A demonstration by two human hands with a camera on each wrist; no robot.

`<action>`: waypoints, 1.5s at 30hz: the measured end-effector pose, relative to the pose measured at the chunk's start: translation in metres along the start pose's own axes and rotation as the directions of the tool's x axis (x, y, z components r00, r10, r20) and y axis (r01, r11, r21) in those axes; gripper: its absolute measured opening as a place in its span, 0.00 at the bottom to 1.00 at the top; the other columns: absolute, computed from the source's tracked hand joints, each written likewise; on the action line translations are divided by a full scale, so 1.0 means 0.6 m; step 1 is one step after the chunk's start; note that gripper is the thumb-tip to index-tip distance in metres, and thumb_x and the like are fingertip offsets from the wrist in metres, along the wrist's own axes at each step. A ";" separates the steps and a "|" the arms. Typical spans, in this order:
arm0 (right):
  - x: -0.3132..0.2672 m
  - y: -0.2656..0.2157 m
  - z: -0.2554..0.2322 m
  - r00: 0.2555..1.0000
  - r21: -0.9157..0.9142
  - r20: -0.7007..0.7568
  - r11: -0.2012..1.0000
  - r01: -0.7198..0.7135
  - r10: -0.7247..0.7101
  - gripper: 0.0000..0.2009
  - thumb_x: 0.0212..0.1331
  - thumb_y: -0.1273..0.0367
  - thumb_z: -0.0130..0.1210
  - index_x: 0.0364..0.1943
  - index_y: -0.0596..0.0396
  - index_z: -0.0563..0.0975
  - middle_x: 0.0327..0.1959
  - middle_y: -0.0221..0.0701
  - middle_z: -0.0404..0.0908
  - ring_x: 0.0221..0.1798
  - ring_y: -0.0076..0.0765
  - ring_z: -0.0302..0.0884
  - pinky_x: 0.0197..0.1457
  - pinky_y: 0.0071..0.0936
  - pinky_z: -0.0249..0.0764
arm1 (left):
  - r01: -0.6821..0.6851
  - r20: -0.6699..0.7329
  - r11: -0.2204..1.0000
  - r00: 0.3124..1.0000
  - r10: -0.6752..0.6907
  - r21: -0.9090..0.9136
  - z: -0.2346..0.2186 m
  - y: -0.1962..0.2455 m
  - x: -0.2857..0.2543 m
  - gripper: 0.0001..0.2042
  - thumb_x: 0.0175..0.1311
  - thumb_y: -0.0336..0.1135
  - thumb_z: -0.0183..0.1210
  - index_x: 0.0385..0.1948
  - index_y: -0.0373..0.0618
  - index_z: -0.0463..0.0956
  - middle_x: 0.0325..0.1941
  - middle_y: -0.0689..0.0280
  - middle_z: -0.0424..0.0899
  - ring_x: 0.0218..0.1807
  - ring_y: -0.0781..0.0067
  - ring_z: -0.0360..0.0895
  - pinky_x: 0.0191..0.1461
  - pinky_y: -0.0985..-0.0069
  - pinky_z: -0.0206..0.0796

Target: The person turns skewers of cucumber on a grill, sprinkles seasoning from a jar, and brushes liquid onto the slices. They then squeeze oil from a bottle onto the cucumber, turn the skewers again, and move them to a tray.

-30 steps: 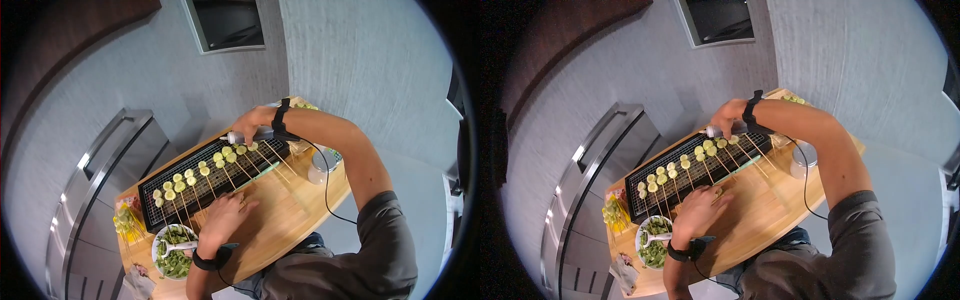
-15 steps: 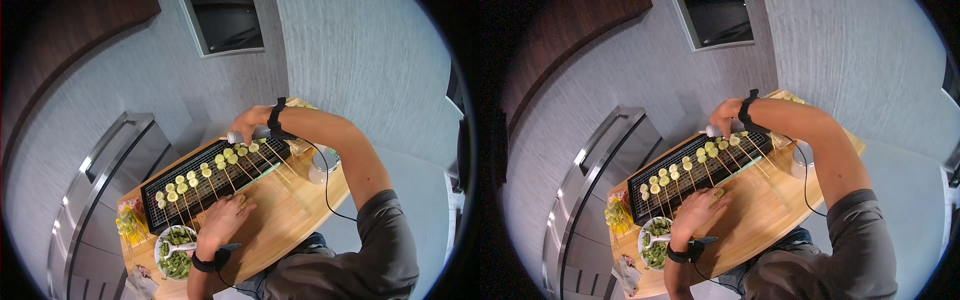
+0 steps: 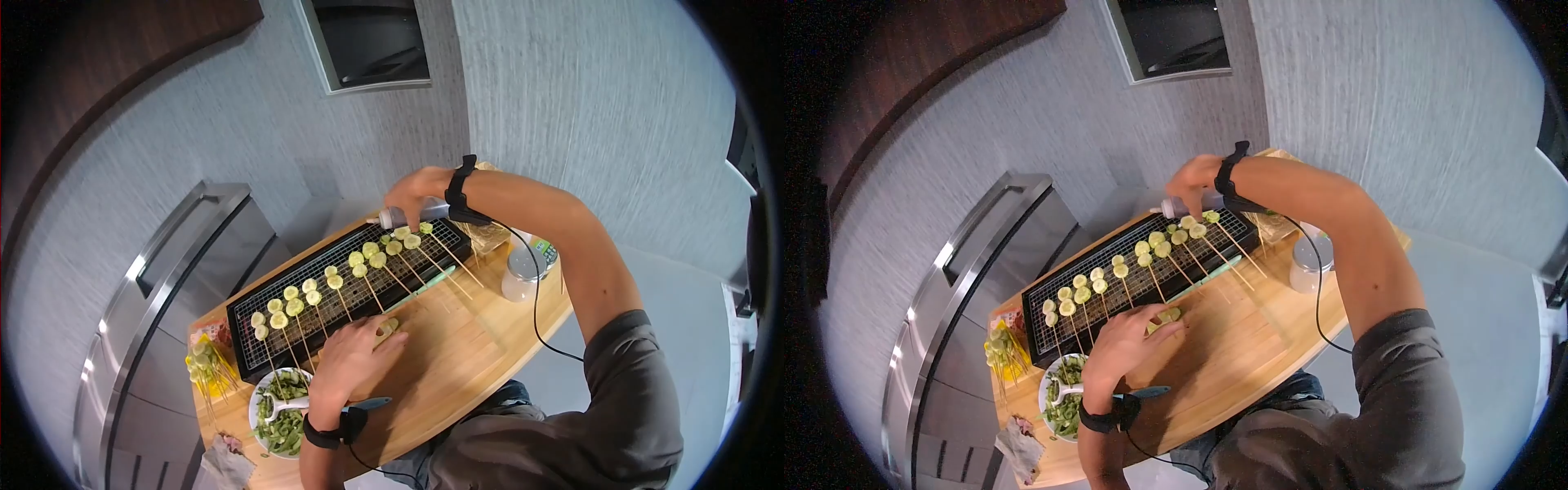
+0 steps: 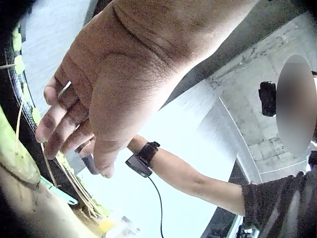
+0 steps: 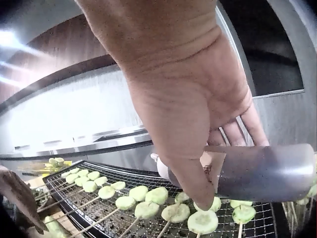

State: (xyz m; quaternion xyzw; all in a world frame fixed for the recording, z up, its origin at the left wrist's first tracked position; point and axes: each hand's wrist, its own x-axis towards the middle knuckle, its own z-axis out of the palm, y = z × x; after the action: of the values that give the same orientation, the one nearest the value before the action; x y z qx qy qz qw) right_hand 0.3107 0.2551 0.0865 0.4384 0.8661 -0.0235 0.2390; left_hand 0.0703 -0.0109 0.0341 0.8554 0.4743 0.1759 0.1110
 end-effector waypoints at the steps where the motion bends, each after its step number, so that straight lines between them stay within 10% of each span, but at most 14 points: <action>1: 0.007 0.005 0.004 1.000 0.001 -0.001 1.000 -0.001 0.001 0.34 0.48 0.56 0.75 0.60 0.58 0.80 0.54 0.42 0.86 0.54 0.49 0.85 0.51 0.45 0.80 | 0.016 0.009 1.000 1.000 -0.016 -0.003 -0.004 0.001 -0.001 0.23 0.68 0.55 0.63 0.52 0.46 0.83 0.40 0.53 0.89 0.41 0.48 0.86 0.44 0.59 0.77; 45: -0.018 0.042 0.015 0.994 -0.019 -0.020 0.994 -0.111 0.111 0.30 0.49 0.58 0.74 0.56 0.60 0.82 0.53 0.43 0.86 0.53 0.50 0.85 0.50 0.48 0.80 | 0.038 0.090 0.999 0.995 -0.035 -0.031 0.004 -0.030 0.005 0.17 0.68 0.45 0.63 0.52 0.46 0.82 0.43 0.57 0.90 0.41 0.57 0.87 0.47 0.64 0.78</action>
State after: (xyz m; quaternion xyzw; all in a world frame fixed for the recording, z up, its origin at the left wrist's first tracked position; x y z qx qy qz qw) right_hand 0.3391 0.2603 0.0874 0.4836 0.8428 0.0027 0.2360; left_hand 0.0588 0.0008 0.0259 0.8517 0.4815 0.1431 0.1490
